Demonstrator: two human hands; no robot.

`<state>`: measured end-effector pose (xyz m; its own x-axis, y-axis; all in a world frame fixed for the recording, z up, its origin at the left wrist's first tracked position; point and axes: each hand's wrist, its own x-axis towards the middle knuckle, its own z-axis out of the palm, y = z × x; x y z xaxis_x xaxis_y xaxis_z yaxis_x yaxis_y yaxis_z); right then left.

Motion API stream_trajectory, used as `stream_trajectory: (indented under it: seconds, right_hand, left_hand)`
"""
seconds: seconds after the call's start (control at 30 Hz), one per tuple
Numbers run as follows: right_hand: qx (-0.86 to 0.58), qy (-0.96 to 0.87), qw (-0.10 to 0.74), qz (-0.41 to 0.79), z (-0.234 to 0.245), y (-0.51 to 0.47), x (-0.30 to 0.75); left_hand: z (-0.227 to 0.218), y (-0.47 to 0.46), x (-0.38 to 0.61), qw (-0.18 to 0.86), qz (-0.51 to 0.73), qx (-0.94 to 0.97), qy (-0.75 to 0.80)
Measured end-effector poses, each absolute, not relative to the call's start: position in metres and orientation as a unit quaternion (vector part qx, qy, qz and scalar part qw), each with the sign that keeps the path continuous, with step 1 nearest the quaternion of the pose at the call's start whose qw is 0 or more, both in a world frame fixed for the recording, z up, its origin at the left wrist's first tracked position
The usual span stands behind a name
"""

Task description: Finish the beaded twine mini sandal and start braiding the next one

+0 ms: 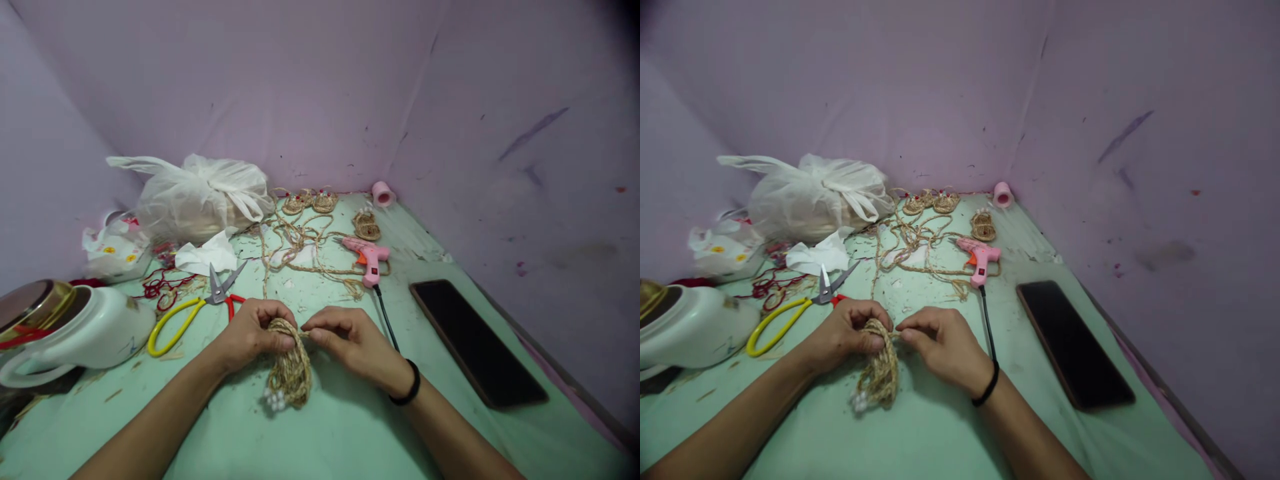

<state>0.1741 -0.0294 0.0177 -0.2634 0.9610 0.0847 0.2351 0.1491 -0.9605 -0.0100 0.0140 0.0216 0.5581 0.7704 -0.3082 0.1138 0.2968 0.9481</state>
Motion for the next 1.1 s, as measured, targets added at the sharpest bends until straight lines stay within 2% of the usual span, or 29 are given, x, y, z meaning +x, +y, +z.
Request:
stream_trajectory:
  seconds: [0.17, 0.33, 0.43, 0.57, 0.73, 1.1]
  right_hand:
    - [-0.451, -0.597, 0.414, 0.52, 0.015, -0.031, 0.169]
    - [-0.449, -0.576, 0.411, 0.546, 0.011, -0.033, 0.165]
    - [-0.436, -0.594, 0.413, 0.535, 0.012, -0.032, 0.167]
    - [-0.418, -0.603, 0.414, 0.539, 0.012, -0.031, 0.168]
    - [-0.424, -0.626, 0.418, 0.503, 0.01, -0.034, 0.164]
    - [-0.477, -0.643, 0.445, 0.401, 0.01, -0.037, 0.155]
  left_hand:
    - [0.018, 0.011, -0.002, 0.651, 0.27, 0.576, 0.413]
    - [0.021, 0.003, 0.0, 0.442, 0.296, 0.711, 0.46]
    - [0.026, -0.002, -0.002, 0.318, 0.302, 0.798, 0.413]
    - [0.031, -0.006, -0.004, 0.24, 0.298, 0.846, 0.371]
    - [0.033, -0.006, -0.006, 0.301, 0.268, 0.845, 0.352]
    - [0.038, 0.003, -0.013, 0.444, 0.289, 0.766, 0.364]
